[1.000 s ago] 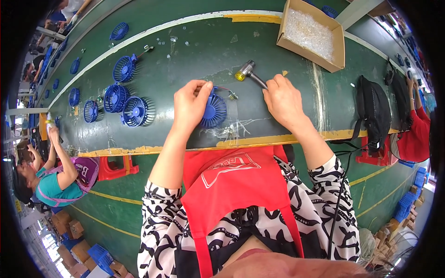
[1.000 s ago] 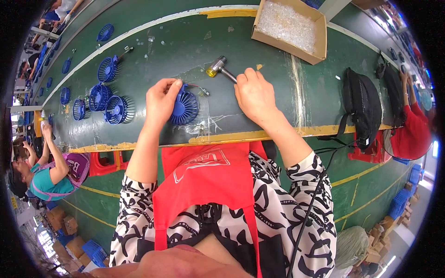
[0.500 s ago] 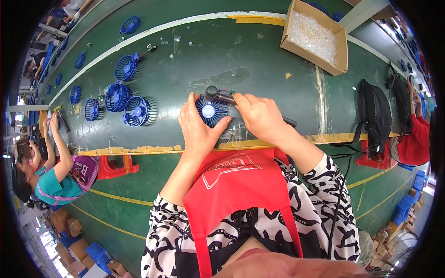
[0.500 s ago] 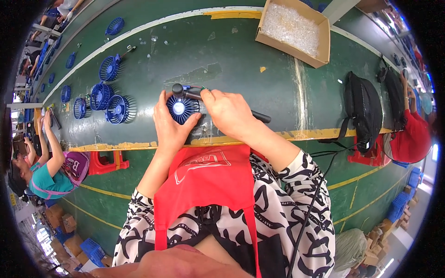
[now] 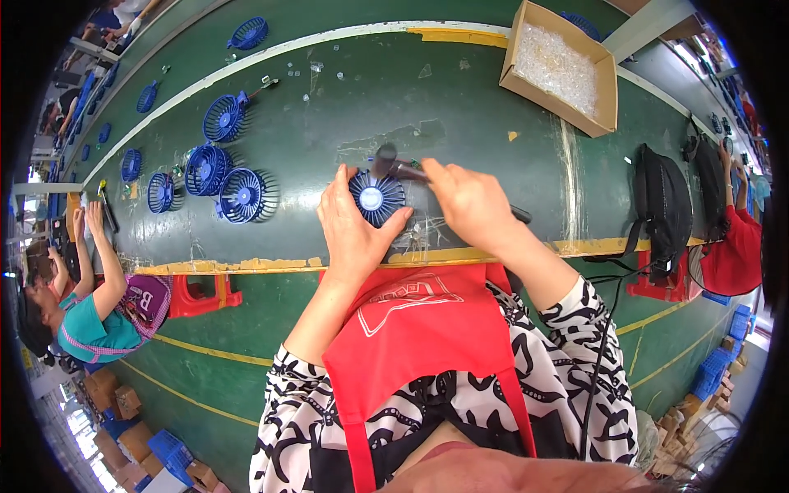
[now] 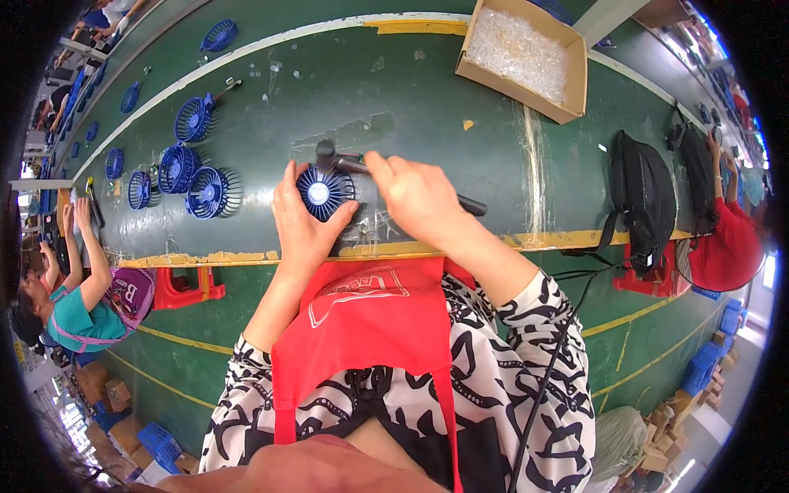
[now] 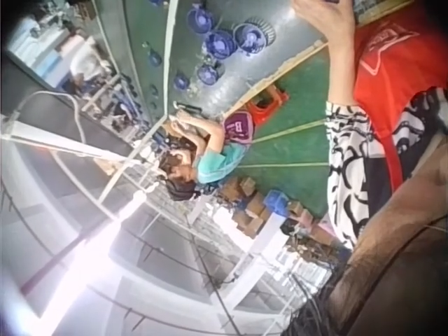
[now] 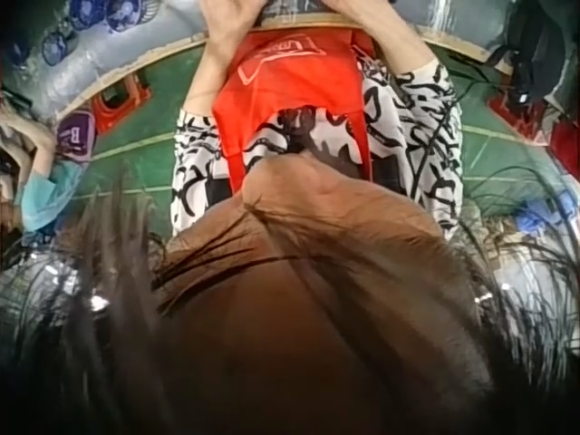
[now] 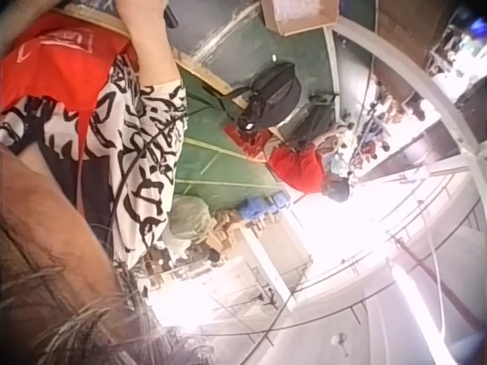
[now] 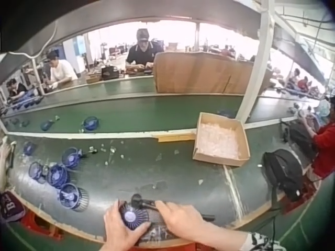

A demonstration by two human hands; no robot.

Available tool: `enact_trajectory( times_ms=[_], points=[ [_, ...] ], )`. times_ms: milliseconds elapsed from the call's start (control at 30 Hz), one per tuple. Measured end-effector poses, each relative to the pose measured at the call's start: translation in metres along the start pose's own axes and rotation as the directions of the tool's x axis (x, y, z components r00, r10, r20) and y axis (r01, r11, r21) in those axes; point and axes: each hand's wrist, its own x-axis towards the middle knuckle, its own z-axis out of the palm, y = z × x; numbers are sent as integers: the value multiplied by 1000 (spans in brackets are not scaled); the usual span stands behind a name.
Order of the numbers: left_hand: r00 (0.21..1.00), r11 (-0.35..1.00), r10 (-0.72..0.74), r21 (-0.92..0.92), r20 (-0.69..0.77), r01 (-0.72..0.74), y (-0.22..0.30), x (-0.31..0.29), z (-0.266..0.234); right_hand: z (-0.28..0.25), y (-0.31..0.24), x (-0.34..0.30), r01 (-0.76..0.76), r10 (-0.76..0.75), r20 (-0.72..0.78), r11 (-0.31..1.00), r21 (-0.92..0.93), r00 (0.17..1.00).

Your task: The person assembles blue fan guard components by manually fitting plastic components together and tapping them into place with a hammer.

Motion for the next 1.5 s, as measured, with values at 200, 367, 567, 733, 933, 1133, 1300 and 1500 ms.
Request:
enact_trajectory(
  times_ms=[200, 367, 567, 733, 933, 1133, 1300, 1500],
  points=[
    [1000, 999, -7, -43, 23, 8, -5, -3, -2, -14, 24, 4, -161, 156, -89, 986, -42, 984],
    [1000, 977, 18, -212, -11, -20, -8, -6, -2, -14, 21, 12, -8, 50, -295, 990, 142, 954],
    [999, 938, 33, -345, 6, -29, -13, -10, -2, 12, -5, 26, -28, 98, -144, 905, 423, 985],
    [999, 912, 23, -410, -22, -30, -15, -14, -2, 22, -12, 24, -155, 168, 16, 861, 485, 986],
    [994, 950, 104, -293, -12, -103, -12, -11, -4, 20, -12, 27, -175, 186, 29, 842, 510, 982],
    [994, 952, 108, -287, -3, -105, -11, -10, -4, 21, -9, 26, -236, 216, 102, 803, 547, 971],
    [990, 958, 144, -251, 12, -136, -8, -9, -4, 21, -6, 22, -321, 272, 176, 711, 625, 946],
    [987, 957, 157, -249, 18, -148, -8, -7, -4, 18, -6, 25, -361, 288, 222, 658, 660, 932]
  ],
)
